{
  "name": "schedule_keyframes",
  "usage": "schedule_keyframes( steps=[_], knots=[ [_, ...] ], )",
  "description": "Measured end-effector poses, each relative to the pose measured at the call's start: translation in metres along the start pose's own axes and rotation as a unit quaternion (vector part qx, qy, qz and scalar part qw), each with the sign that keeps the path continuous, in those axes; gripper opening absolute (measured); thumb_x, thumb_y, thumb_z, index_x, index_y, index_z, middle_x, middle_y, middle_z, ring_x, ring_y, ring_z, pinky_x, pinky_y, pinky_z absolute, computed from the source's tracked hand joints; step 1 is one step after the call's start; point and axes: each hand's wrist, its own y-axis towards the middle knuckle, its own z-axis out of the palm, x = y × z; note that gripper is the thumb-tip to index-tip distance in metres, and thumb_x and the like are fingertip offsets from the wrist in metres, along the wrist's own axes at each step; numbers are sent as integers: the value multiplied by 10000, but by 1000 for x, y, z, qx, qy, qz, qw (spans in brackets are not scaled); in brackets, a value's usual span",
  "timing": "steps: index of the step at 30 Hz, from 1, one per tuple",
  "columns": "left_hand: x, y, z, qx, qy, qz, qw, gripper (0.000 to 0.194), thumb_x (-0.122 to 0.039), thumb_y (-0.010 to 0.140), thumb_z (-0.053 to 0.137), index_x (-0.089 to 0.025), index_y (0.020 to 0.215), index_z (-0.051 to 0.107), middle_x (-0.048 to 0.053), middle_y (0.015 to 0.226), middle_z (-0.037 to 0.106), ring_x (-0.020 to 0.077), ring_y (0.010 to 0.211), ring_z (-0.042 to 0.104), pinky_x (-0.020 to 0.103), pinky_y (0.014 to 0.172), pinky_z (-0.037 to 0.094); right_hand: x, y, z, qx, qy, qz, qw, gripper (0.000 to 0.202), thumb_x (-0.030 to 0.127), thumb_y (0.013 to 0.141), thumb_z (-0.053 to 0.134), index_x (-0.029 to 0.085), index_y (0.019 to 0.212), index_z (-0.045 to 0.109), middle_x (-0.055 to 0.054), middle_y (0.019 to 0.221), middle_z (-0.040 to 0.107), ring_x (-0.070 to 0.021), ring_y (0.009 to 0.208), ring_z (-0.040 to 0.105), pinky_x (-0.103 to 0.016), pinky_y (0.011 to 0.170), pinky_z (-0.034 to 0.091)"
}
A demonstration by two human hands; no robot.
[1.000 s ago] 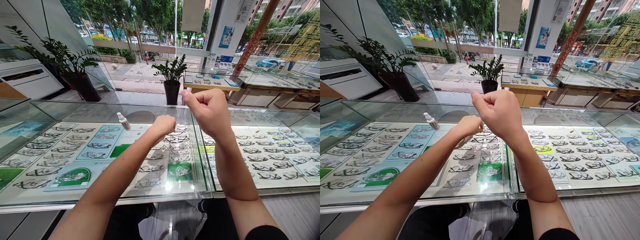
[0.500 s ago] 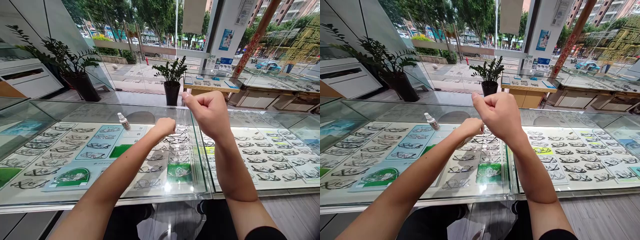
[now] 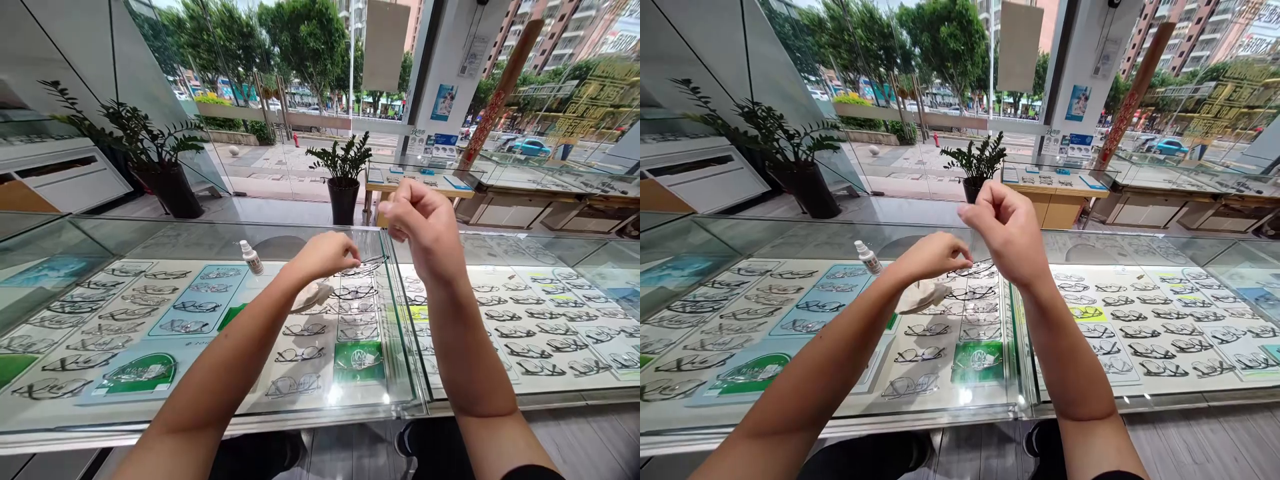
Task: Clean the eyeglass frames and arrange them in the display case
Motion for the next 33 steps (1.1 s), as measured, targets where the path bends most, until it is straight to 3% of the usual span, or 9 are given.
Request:
schedule_keyframes(
  steps=[2, 5, 10, 14, 17, 26, 33],
  knots=[
    [-3, -10, -17, -71, -98, 1, 993, 230, -434, 879, 717, -248, 874, 853, 7, 670, 662, 141, 598, 506, 293, 572, 325, 4, 2, -3, 25, 49, 16, 998, 354, 360, 837, 713, 269, 772, 378, 30, 733, 423, -144, 658, 410, -311, 613, 405],
    [-9, -26, -40, -190, -234, 2, 954, 284, -500, 874, 742, -230, 863, 827, -8, 634, 594, 123, 583, 439, 286, 558, 313, 6, 3, -7, 37, 119, 20, 992, 284, 228, 749, 674, 269, 818, 401, 16, 797, 500, -157, 716, 449, -328, 669, 426],
    [-24, -45, -54, -310, -376, 40, 872, 259, -489, 816, 824, -234, 839, 786, 31, 766, 687, 158, 722, 575, 298, 644, 466, -2, 6, -4, 39, 172, 42, 983, 293, 162, 690, 655, 264, 816, 410, 16, 818, 536, -156, 740, 438, -328, 677, 385],
    [-34, -51, -52, -314, -423, 77, 847, 270, -492, 820, 832, -235, 871, 767, 65, 992, 777, 203, 943, 687, 348, 858, 577, -9, 8, 2, 43, 164, 52, 984, 303, 210, 709, 685, 266, 824, 410, 26, 805, 543, -152, 734, 432, -325, 677, 374],
    [-36, -52, -50, -292, -443, 88, 843, 269, -490, 840, 824, -236, 898, 757, 64, 1021, 797, 212, 992, 720, 378, 939, 589, -11, 8, 5, 42, 154, 51, 986, 322, 243, 734, 714, 266, 831, 407, 29, 811, 566, -148, 734, 435, -323, 689, 380],
    [-36, -49, -47, -269, -446, 100, 848, 249, -459, 859, 817, -221, 904, 755, 62, 989, 801, 194, 955, 714, 359, 920, 573, -12, 5, 10, 53, 154, 48, 985, 441, 295, 732, 848, 265, 823, 417, 30, 845, 579, -153, 788, 493, -327, 753, 437],
    [-37, -48, -45, -267, -459, 100, 842, 258, -449, 862, 822, -209, 918, 747, 67, 992, 792, 193, 956, 710, 356, 924, 566, -16, 6, 10, 53, 150, 31, 987, 440, 296, 748, 847, 262, 810, 414, 33, 833, 553, -153, 789, 489, -330, 766, 443]
  ],
)
